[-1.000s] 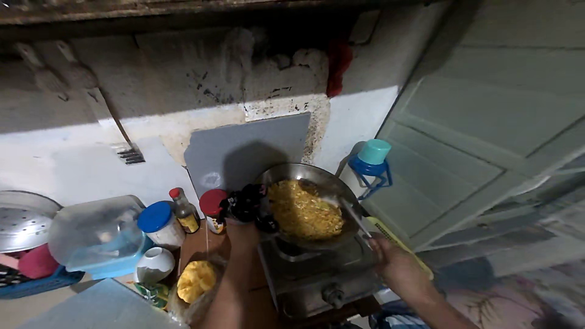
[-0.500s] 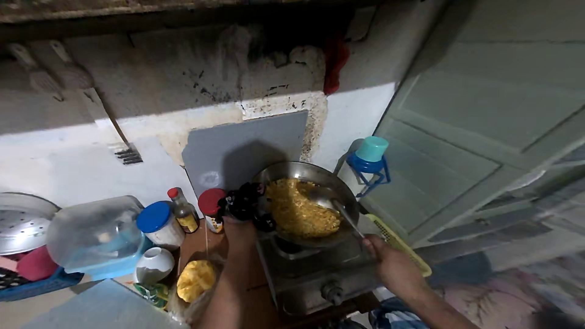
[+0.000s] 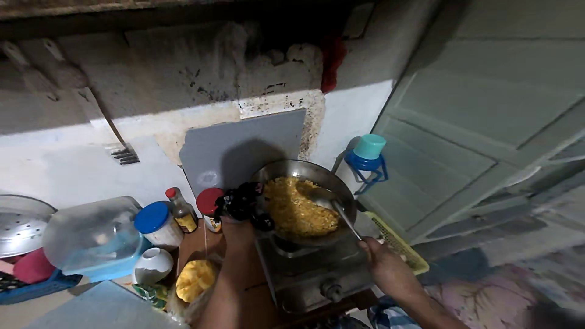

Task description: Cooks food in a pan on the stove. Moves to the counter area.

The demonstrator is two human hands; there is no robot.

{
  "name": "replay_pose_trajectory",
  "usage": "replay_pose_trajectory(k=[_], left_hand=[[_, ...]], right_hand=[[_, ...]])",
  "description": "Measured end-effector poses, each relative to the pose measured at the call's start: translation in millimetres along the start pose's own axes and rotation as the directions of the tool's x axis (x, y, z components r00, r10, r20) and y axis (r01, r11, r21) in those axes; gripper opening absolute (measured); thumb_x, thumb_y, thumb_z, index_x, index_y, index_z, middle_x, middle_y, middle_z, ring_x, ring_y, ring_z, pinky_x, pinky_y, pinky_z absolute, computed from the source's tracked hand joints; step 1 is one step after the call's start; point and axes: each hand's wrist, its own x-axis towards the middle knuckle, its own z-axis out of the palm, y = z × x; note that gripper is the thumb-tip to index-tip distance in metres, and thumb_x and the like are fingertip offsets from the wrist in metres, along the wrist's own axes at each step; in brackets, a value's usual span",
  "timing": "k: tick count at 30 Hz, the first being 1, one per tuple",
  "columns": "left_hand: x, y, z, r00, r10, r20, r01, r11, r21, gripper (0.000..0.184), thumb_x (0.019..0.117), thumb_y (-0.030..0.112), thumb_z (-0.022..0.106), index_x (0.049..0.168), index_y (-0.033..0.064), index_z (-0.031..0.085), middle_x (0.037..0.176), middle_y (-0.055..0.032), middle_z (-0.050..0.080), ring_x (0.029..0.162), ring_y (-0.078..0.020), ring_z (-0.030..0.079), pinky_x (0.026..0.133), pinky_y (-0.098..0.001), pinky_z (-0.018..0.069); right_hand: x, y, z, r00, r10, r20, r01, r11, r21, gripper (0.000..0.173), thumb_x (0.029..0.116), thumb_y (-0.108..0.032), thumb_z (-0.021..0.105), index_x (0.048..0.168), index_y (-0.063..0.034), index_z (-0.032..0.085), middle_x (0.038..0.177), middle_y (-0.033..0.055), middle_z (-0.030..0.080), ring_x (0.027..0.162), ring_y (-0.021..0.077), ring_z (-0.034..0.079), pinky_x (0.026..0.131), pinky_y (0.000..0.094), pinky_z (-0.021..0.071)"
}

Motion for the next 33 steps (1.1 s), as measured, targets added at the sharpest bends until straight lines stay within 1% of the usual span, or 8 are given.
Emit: replay_pose_trajectory(k=[4, 7, 12, 16, 20, 24, 28, 33], left_hand=[[0, 0, -2, 1.0, -0.004, 0.017, 0.005, 1.0, -0.029, 0.039, 0.094, 0.008, 0.071, 0.129, -0.0044, 0.058, 0.113, -0.0198, 0.067, 0.104, -0.0266, 0.065, 0.092, -0.0455, 0.054], [1, -2, -1, 1.0, 0.021, 0.011, -0.02, 0.998, -0.053, 0.037, 0.0943, 0.008, 0.071, 0.127, -0.0044, 0.059, 0.111, -0.0193, 0.067, 0.102, -0.0253, 0.065, 0.091, -0.0448, 0.0542], [4, -2, -1, 1.0, 0.012, -0.008, -0.013, 0.999, -0.047, 0.037, 0.0926, 0.008, 0.073, 0.125, -0.0032, 0.06, 0.109, -0.0188, 0.068, 0.101, -0.0255, 0.066, 0.09, -0.0453, 0.0543], [3, 0, -2, 1.0, 0.0, -0.002, -0.001, 0.999, -0.037, 0.037, 0.0939, 0.008, 0.071, 0.127, -0.0037, 0.059, 0.111, -0.0195, 0.067, 0.104, -0.0258, 0.065, 0.091, -0.045, 0.0537], [4, -2, -1, 1.0, 0.018, -0.011, -0.018, 0.996, -0.083, 0.035, 0.0942, 0.006, 0.07, 0.125, -0.0034, 0.059, 0.107, -0.0176, 0.067, 0.099, -0.0233, 0.066, 0.088, -0.0423, 0.0547], [2, 2, -2, 1.0, 0.01, 0.004, -0.01, 0.998, -0.061, 0.036, 0.0935, 0.003, 0.07, 0.126, -0.0054, 0.058, 0.107, -0.0185, 0.067, 0.099, -0.023, 0.065, 0.089, -0.0412, 0.0541], [2, 1, -2, 1.0, 0.02, 0.003, -0.02, 0.998, -0.058, 0.036, 0.094, 0.004, 0.069, 0.127, -0.0057, 0.058, 0.108, -0.0184, 0.067, 0.1, -0.0232, 0.065, 0.09, -0.0421, 0.0536], [4, -5, 0, 1.0, 0.03, 0.0, -0.03, 0.995, -0.095, 0.033, 0.0951, 0.004, 0.067, 0.125, -0.0059, 0.058, 0.107, -0.0192, 0.066, 0.098, -0.0239, 0.065, 0.088, -0.0428, 0.0551]], right_hand=[[-1, 4, 6, 0.966, -0.095, -0.242, 0.138, 0.976, 0.168, 0.04, 0.1108, -0.022, 0.036, 0.126, 0.0064, 0.059, 0.09, 0.0285, 0.065, 0.079, 0.0459, 0.065, 0.073, 0.0653, 0.0521], [3, -5, -3, 1.0, -0.015, 0.024, 0.015, 1.0, 0.026, 0.043, 0.1127, -0.028, 0.037, 0.132, 0.0038, 0.058, 0.104, 0.0316, 0.068, 0.1, 0.0509, 0.067, 0.089, 0.0667, 0.0507], [1, 1, 5, 0.968, -0.082, -0.236, 0.129, 0.974, 0.189, 0.038, 0.1107, -0.021, 0.037, 0.125, 0.0062, 0.06, 0.089, 0.0267, 0.064, 0.077, 0.0431, 0.065, 0.072, 0.0633, 0.0521], [1, -1, 2, 1.0, -0.012, 0.002, 0.012, 0.999, 0.051, 0.042, 0.1126, -0.027, 0.036, 0.131, 0.0033, 0.059, 0.103, 0.0305, 0.069, 0.099, 0.0499, 0.068, 0.088, 0.0663, 0.0515], [-4, 2, 9, 0.946, -0.113, -0.304, 0.181, 0.962, 0.205, 0.044, 0.1101, -0.025, 0.035, 0.122, 0.008, 0.061, 0.085, 0.0244, 0.064, 0.073, 0.04, 0.064, 0.068, 0.0608, 0.0528], [-1, -3, 4, 1.0, 0.0, -0.017, 0.0, 0.999, 0.051, 0.042, 0.1125, -0.028, 0.037, 0.129, 0.0027, 0.06, 0.101, 0.03, 0.069, 0.097, 0.0497, 0.068, 0.085, 0.0662, 0.0519], [-5, 1, 10, 0.933, -0.112, -0.341, 0.192, 0.959, 0.21, 0.044, 0.1099, -0.025, 0.035, 0.122, 0.008, 0.061, 0.086, 0.0252, 0.064, 0.073, 0.0403, 0.064, 0.068, 0.0601, 0.0524], [1, -7, -3, 0.997, 0.033, 0.07, -0.033, 0.999, -0.006, 0.044, 0.1125, -0.032, 0.036, 0.13, 0.0011, 0.059, 0.103, 0.0292, 0.069, 0.1, 0.0492, 0.068, 0.088, 0.0658, 0.0517]])
